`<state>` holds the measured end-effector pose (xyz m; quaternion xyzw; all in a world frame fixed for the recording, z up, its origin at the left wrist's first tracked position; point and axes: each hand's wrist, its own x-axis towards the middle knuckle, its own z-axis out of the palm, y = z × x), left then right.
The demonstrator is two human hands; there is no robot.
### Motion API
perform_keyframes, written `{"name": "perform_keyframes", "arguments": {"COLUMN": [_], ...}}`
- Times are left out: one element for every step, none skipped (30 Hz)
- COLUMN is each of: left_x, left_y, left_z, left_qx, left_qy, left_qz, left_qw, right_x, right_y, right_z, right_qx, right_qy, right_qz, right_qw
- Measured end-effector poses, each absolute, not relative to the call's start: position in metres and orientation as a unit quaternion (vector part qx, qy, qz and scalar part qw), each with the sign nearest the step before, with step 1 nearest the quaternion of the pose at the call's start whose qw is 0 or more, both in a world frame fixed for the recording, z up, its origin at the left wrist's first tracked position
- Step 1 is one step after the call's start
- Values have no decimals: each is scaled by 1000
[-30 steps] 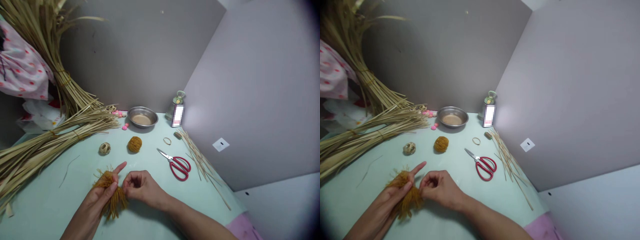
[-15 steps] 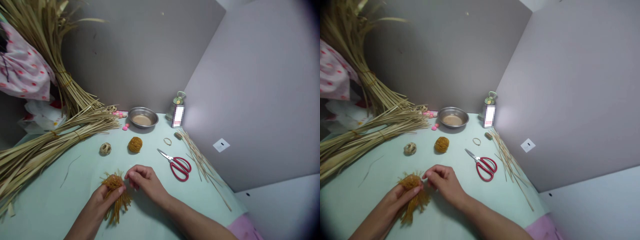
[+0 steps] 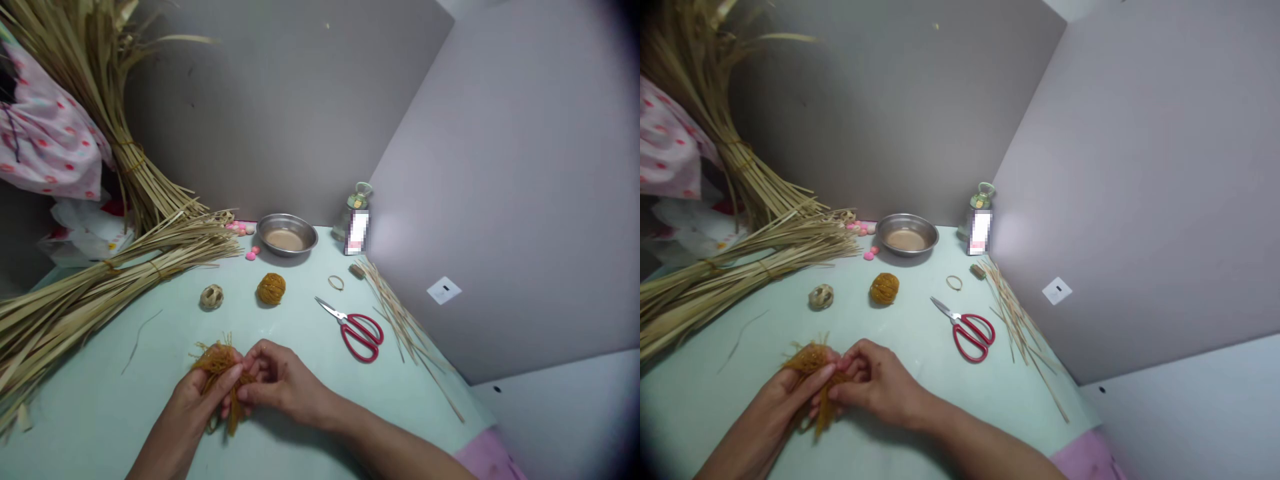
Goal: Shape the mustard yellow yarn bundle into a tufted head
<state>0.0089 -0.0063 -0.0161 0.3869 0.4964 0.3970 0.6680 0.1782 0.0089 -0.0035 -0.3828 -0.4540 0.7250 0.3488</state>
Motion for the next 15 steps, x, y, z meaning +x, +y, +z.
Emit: {"name": "perform_keyframes", "arguments": {"left_x": [9, 9, 9, 9, 8, 8, 8, 8, 8, 8, 9, 9, 9, 9, 9], "left_y": [-6, -7, -7, -7, -7, -7, -7, -7, -7, -6, -6, -5, -5, -4, -3], "left_z": [-14, -12, -10, -8, -7, -5, -5, -5, -5, -6, -7, -8, -8, -8, -7], "left_qx": [387, 386, 381, 374, 363, 354, 350, 350, 356, 366, 379, 391, 401, 407, 406], "left_qy": [499, 499, 498, 499, 503, 506, 505, 498, 488, 476, 464, 455, 451, 452, 457], "left_qz": [403, 410, 417, 422, 428, 432, 435, 437, 435, 432, 428, 424, 423, 423, 425], "left_qw": [662, 659, 658, 658, 657, 657, 658, 663, 668, 673, 677, 678, 676, 671, 667], "right_x": [178, 179, 179, 180, 180, 180, 180, 179, 179, 178, 177, 176, 176, 176, 177], "right_y": [10, 10, 11, 11, 10, 10, 9, 8, 6, 5, 5, 4, 4, 5, 7], "right_z": [-5, -6, -7, -6, -5, -4, -3, -2, -1, 0, 0, 1, 2, 3, 5], "right_qx": [-382, -383, -386, -389, -392, -393, -391, -385, -377, -368, -362, -358, -358, -361, -365], "right_qy": [-455, -456, -458, -461, -464, -468, -470, -472, -472, -468, -464, -461, -459, -461, -464], "right_qz": [726, 724, 721, 716, 712, 708, 705, 705, 708, 714, 720, 723, 725, 725, 723], "right_qw": [347, 348, 349, 351, 353, 355, 359, 364, 366, 367, 369, 369, 367, 363, 360]}}
